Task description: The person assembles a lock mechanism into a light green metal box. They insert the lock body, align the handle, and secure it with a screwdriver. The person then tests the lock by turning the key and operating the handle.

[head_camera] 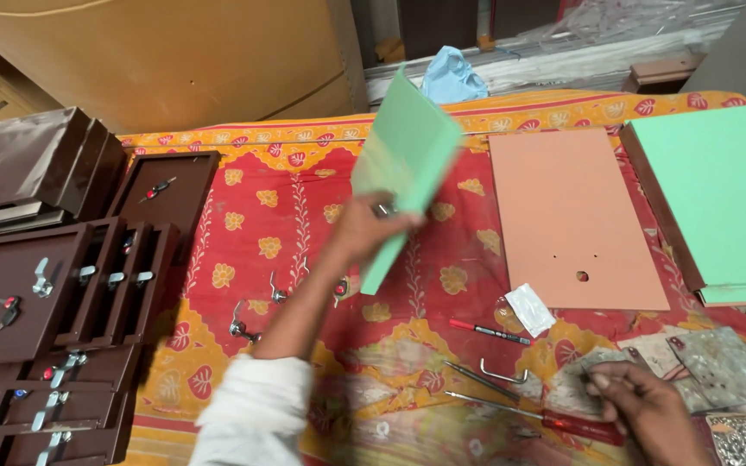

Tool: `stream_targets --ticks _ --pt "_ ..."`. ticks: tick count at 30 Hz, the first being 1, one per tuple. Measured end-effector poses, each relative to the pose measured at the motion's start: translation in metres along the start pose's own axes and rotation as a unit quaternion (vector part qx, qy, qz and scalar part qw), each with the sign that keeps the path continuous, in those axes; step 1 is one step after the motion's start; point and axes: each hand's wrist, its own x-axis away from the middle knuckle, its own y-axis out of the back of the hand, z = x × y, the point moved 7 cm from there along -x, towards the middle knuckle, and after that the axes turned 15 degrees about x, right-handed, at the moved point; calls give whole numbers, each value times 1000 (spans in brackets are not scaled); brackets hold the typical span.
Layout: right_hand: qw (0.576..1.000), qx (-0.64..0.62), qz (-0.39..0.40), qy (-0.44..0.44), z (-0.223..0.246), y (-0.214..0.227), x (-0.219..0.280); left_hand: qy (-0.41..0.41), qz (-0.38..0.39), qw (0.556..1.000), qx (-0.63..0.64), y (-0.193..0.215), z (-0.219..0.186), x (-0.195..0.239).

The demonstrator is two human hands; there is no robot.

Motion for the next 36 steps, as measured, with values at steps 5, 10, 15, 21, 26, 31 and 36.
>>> stream_targets --ticks 5,10,15,21,26,31,36 --pt "999 -30 -4 20 75 15 6 -70 -26 964 254 101 -146 49" --pt "994 -62 45 73 117 -25 -8 63 -84 938 331 94 -151 107" --pt "977 -140 125 106 191 -94 1 190 -69 937 284 73 -67 119" --pt "922 -274 207 181 305 -183 17 122 -6 964 237 66 -88 124" --pt "879 -375 211 205 336 -210 10 102 -17 974 203 66 -88 116" --pt "879 -385 190 207 338 -213 0 77 -19 970 231 65 -94 117" --pt "877 -383 187 221 336 -210 -4 56 -2 975 214 60 -89 112"
